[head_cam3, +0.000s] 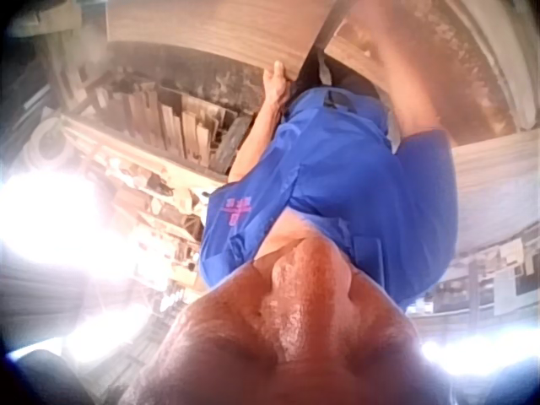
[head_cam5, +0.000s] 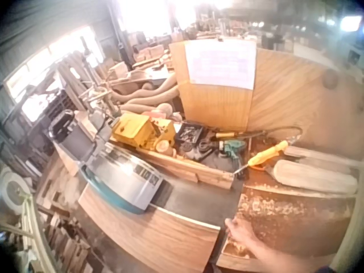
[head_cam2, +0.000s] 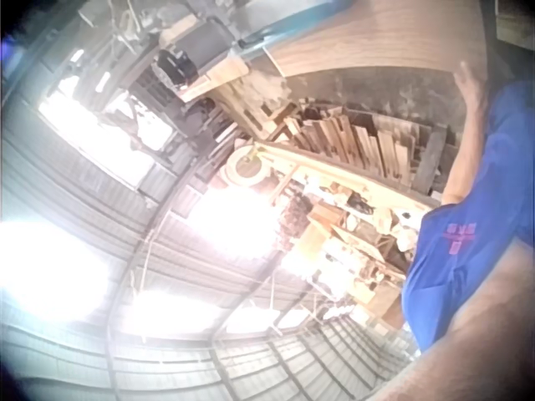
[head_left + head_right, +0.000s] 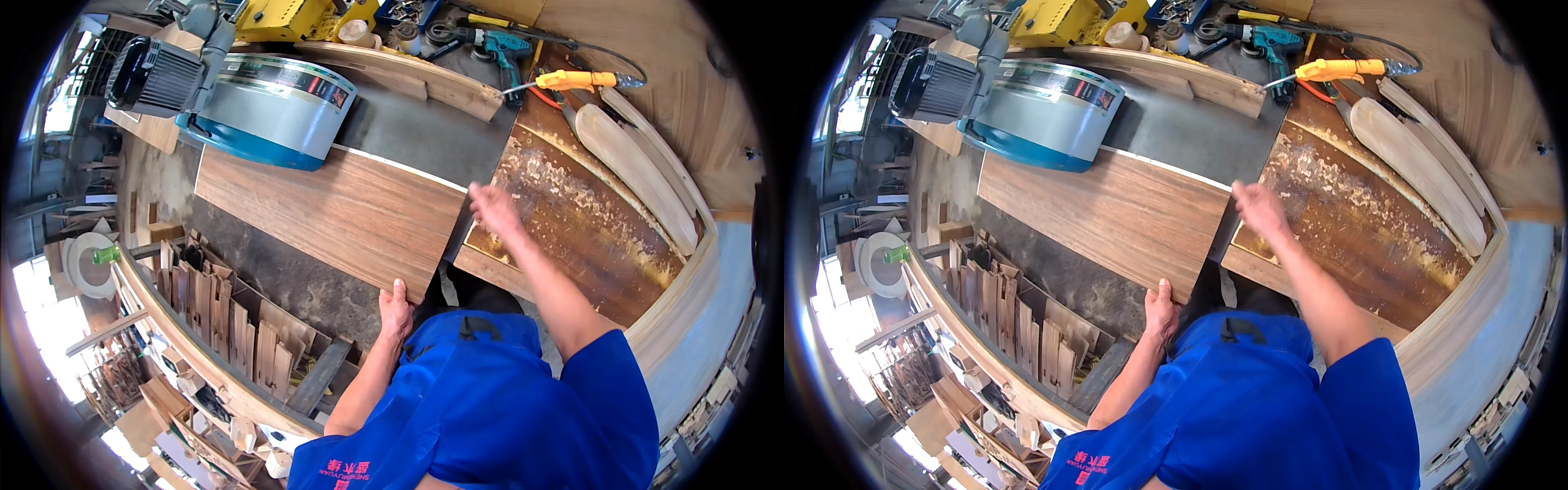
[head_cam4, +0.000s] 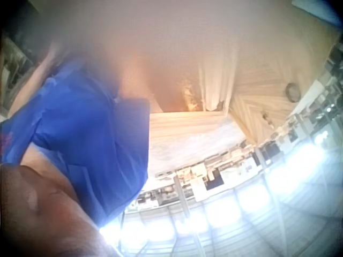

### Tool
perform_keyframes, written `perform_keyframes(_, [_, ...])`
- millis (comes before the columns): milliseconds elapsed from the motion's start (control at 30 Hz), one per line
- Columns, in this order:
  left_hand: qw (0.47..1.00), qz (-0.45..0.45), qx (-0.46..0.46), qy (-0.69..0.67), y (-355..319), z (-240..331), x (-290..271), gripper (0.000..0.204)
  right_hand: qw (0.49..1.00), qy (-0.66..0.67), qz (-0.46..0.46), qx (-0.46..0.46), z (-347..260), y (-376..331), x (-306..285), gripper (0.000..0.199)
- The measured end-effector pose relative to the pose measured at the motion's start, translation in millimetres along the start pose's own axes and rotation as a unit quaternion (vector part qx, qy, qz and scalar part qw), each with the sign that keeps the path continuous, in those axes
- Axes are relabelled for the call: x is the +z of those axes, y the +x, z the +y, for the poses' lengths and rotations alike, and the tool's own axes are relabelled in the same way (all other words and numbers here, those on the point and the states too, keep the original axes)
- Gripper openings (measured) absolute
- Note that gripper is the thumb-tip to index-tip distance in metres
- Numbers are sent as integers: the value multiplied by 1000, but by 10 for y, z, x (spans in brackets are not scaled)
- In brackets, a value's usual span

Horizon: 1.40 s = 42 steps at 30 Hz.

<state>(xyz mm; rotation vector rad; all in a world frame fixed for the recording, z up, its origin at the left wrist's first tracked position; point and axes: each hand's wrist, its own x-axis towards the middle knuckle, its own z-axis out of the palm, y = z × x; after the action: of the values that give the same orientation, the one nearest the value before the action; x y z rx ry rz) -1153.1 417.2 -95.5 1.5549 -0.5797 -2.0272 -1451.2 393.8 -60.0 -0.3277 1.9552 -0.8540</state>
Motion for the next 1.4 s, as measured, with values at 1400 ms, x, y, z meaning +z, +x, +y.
perform_keyframes(1400, [898,129,-180,-380,-368,-262,-720,51,759,-546,-82,-344,-482,300,293,73])
